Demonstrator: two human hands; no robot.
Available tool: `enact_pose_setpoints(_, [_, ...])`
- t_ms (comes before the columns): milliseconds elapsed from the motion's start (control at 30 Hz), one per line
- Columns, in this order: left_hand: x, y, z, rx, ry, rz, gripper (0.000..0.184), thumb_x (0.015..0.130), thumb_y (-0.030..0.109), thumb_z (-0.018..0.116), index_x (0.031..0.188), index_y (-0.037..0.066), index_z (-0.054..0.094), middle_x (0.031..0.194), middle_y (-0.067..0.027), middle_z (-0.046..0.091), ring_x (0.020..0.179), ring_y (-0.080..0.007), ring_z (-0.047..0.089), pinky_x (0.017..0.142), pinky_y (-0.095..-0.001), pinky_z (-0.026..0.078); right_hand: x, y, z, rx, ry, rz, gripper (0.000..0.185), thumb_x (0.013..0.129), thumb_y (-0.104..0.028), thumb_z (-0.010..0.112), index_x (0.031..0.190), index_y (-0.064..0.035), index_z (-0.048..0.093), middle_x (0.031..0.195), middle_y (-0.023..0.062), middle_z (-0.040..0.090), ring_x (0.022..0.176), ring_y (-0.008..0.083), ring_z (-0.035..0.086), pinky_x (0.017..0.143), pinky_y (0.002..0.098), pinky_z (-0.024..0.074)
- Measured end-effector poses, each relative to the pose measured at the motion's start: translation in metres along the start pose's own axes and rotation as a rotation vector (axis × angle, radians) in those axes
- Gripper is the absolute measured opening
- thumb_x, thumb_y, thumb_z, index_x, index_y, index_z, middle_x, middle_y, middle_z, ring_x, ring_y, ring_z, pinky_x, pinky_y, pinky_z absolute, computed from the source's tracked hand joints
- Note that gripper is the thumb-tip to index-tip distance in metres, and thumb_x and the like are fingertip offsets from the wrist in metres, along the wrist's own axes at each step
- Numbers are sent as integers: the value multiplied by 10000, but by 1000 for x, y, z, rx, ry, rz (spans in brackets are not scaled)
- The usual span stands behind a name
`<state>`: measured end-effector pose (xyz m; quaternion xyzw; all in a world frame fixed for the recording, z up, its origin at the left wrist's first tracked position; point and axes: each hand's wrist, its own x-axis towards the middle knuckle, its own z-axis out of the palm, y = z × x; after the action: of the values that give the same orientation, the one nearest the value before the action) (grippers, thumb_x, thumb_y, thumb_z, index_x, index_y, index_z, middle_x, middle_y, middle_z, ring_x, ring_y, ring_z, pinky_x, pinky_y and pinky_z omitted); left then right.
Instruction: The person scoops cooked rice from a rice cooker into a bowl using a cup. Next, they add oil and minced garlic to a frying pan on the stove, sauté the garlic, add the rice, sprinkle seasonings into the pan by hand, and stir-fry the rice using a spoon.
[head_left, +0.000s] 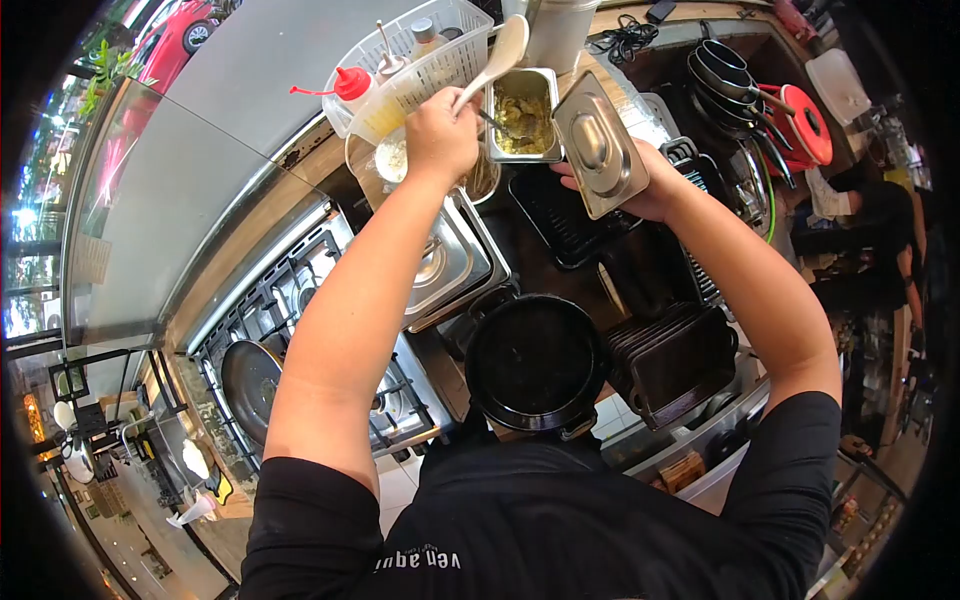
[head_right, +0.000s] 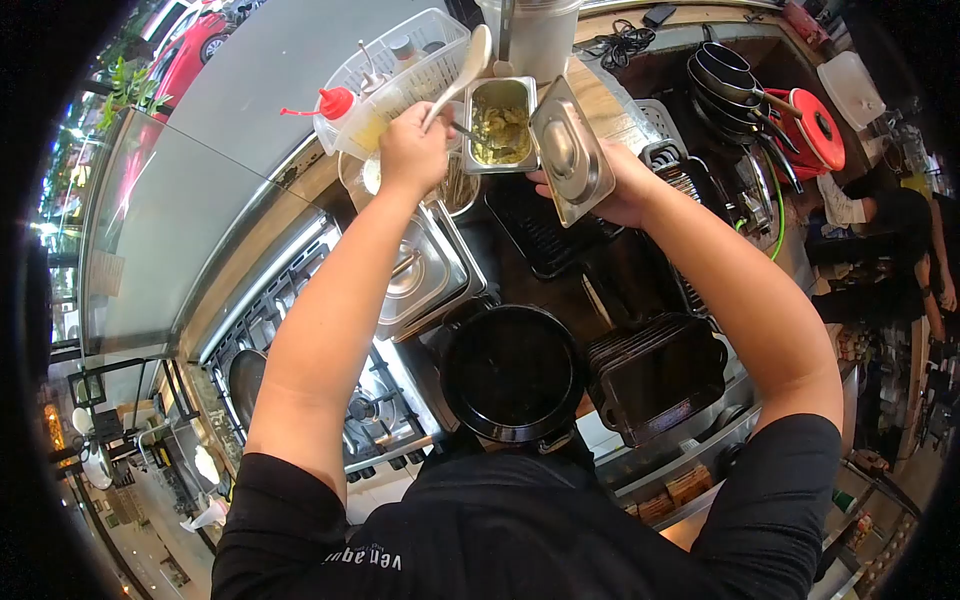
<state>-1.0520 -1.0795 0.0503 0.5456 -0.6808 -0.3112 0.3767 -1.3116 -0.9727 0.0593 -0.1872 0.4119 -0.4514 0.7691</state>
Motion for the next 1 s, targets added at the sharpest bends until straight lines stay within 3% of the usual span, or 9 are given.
enact_pose_setpoints(167, [-4,-7,12,-4,-77,128,213,1010,242,662,1024,60,771,804,-58,778,753,-145,725,709,-318,544,-7,-1,9,-22,34,-19,465,1141,-278,428,1504,13,454,1434,232,575,1295,386,626,1076,508,567])
enact_pose_setpoints(233, [-1,-8,10,19,-11,153,235,1020,257,644,1007,65,778,796,-59,776,726,-150,715,698,-327,544,-10,-2,7,-13,38,-28,469,1143,-277,422,1513,10,445,1448,230,566,1311,395,615,1078,505,566])
enact_pose_setpoints(300, [0,-1,2,-55,58,-18,279,1030,289,627,978,66,786,790,-59,776,686,-156,697,679,-340,540,-16,-3,1,39,-18,-24,484,1142,-279,424,1538,0,422,1486,214,546,1352,416,582,1087,505,556])
enact_pose_setpoints(600, [0,-6,-14,-51,219,37,346,1046,328,605,934,75,811,782,-69,776,674,-174,694,700,-358,535,-56,-2,-15,26,-35,-93,504,1136,-277,448,1558,-4,427,1521,212,537,1383,430,554,1119,504,527])
enact_pose_setpoints(700, [-2,0,-23,-101,353,-17,298,1013,241,611,862,40,771,749,-84,765,703,-231,737,717,-385,561,-78,-6,-12,19,-26,-113,501,1134,-257,442,1563,0,420,1517,223,539,1382,425,555,1115,493,536])
enact_pose_setpoints(733, [-4,2,-28,-102,361,-19,298,1013,241,611,862,40,771,749,-84,765,703,-231,737,717,-385,561,-87,-8,-13,21,-24,-127,499,1135,-252,432,1559,10,420,1516,227,538,1372,427,564,1113,493,540])
enact_pose_setpoints(800, [-5,-3,-38,-314,393,-242,281,996,208,605,849,26,761,749,-85,761,700,-218,722,706,-375,546,-108,-13,0,-24,50,-167,497,1135,-239,407,1541,47,423,1507,241,540,1340,423,594,1117,496,545])
enact_pose_setpoints(967, [-24,-38,-74,-450,436,-382,254,979,186,609,851,16,748,789,-94,765,713,-199,695,722,-349,523,-157,-13,21,-61,67,-259,516,1131,-209,358,1573,57,367,1550,261,496,1389,430,553,1149,483,520])
enact_pose_setpoints(1000, [-33,-43,-86,-557,443,-394,239,985,186,610,878,18,743,793,-87,753,674,-190,664,670,-346,502,-167,-9,26,-103,64,-295,525,1130,-210,352,1585,51,351,1555,269,487,1391,439,549,1153,484,515])
